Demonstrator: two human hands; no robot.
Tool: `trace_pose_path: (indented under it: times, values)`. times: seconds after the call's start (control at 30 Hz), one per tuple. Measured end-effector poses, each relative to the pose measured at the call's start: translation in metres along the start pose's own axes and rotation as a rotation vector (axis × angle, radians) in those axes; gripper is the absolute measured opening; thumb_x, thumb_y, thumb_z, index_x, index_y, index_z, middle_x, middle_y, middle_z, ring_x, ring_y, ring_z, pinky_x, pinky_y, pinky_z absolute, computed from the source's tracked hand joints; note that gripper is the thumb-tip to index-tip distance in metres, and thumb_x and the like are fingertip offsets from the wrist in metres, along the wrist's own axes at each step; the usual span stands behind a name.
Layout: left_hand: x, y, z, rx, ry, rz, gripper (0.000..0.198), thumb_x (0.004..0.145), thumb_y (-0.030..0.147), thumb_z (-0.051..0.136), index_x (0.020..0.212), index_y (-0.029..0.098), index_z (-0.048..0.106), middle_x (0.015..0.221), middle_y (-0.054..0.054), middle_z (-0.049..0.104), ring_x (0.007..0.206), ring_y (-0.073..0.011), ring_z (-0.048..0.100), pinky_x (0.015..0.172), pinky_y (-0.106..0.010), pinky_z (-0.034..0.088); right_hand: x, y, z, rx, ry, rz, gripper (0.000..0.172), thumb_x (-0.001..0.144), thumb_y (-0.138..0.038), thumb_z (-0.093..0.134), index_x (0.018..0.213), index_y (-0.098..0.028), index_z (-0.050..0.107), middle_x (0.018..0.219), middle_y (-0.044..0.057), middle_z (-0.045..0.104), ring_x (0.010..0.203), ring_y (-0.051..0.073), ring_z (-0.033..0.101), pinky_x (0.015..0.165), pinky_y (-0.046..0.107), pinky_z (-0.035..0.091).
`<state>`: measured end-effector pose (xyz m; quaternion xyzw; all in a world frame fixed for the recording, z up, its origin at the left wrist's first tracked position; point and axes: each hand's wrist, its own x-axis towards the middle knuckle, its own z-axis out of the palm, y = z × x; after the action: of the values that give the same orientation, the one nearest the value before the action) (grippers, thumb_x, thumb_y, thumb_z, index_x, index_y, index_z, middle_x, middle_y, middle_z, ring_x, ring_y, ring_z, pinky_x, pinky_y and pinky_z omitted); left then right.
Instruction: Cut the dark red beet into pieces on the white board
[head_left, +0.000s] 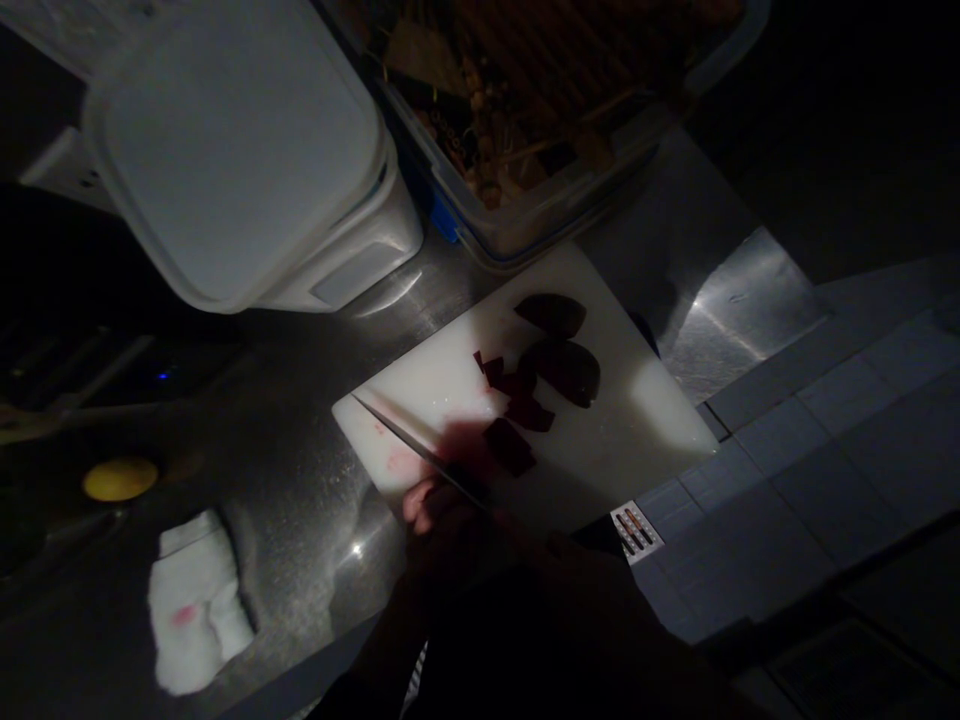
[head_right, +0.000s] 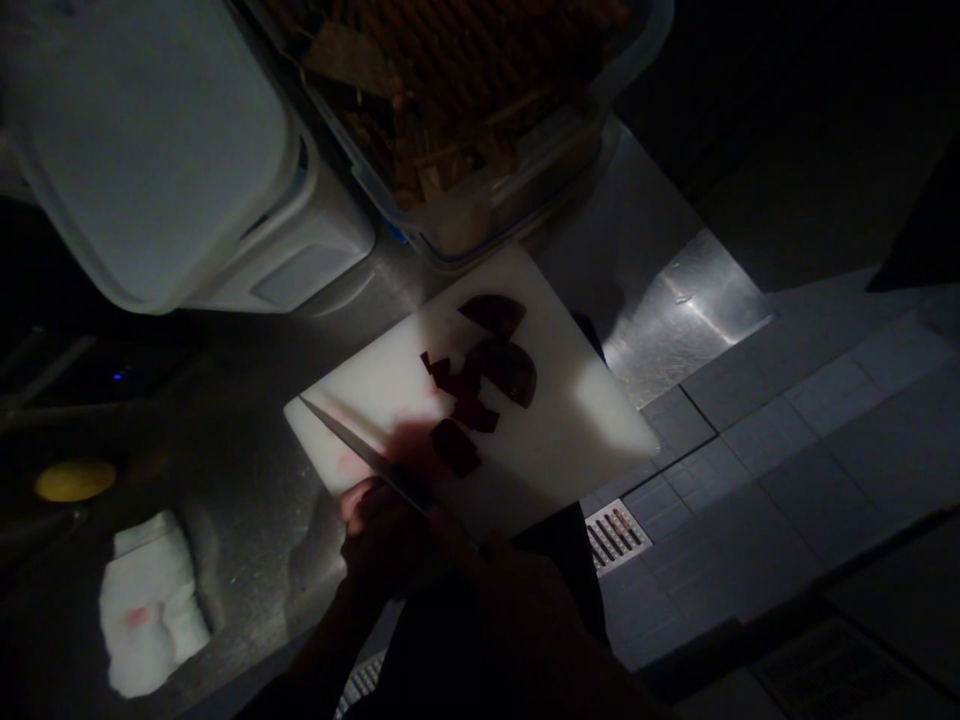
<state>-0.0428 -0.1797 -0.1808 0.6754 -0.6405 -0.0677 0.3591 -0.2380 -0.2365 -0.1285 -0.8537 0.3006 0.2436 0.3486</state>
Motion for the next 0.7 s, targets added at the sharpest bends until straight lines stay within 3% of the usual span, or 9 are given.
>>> trace_pose_path:
  times: [0.13, 0.33, 0.57, 0.7]
  values:
    - [-0.002, -0.001, 0.001, 0.024, 0.001, -0.034, 0.013, 0.082, 0.014, 0.057, 0.074, 0.021, 0.063, 0.082, -0.003, 0.069, 0.082, -0.0191, 0.062, 0.078, -0.035, 0.046, 0.000, 0.000, -0.001, 0.031, 0.006, -0.004, 0.103, 0.075, -0.001, 0.039, 0.148, -0.038, -0.024, 0.088, 0.002, 0.066, 0.056, 0.016, 0.064, 0.047, 0.022, 0.014]
    - [0.003, 0.000, 0.000, -0.007, 0.012, -0.014, 0.013, 0.082, 0.015, 0.058, 0.072, 0.021, 0.063, 0.077, -0.001, 0.067, 0.078, -0.0175, 0.061, 0.073, -0.032, 0.046, -0.003, 0.000, -0.001, 0.017, 0.016, 0.003, 0.098, 0.076, -0.004, 0.041, 0.151, -0.040, -0.013, 0.088, 0.002, 0.066, 0.054, 0.016, 0.064, 0.046, 0.024, 0.013]
    - [0.001, 0.002, 0.002, 0.080, 0.077, -0.030, 0.018, 0.084, 0.020, 0.057, 0.068, 0.022, 0.065, 0.073, -0.002, 0.065, 0.079, -0.0183, 0.060, 0.072, -0.032, 0.049, 0.006, 0.005, 0.017, -0.022, 0.027, -0.009, 0.096, 0.076, -0.005, 0.046, 0.153, -0.035, -0.003, 0.082, 0.001, 0.065, 0.053, 0.013, 0.060, 0.045, 0.025, 0.012]
    - [0.005, 0.003, -0.001, 0.069, 0.039, 0.000, 0.019, 0.085, 0.018, 0.057, 0.068, 0.022, 0.063, 0.072, 0.000, 0.064, 0.076, -0.0166, 0.059, 0.073, -0.032, 0.047, 0.009, 0.007, 0.013, 0.017, 0.029, -0.017, 0.093, 0.080, -0.006, 0.042, 0.153, -0.035, -0.006, 0.084, 0.001, 0.064, 0.057, 0.015, 0.063, 0.046, 0.024, 0.015]
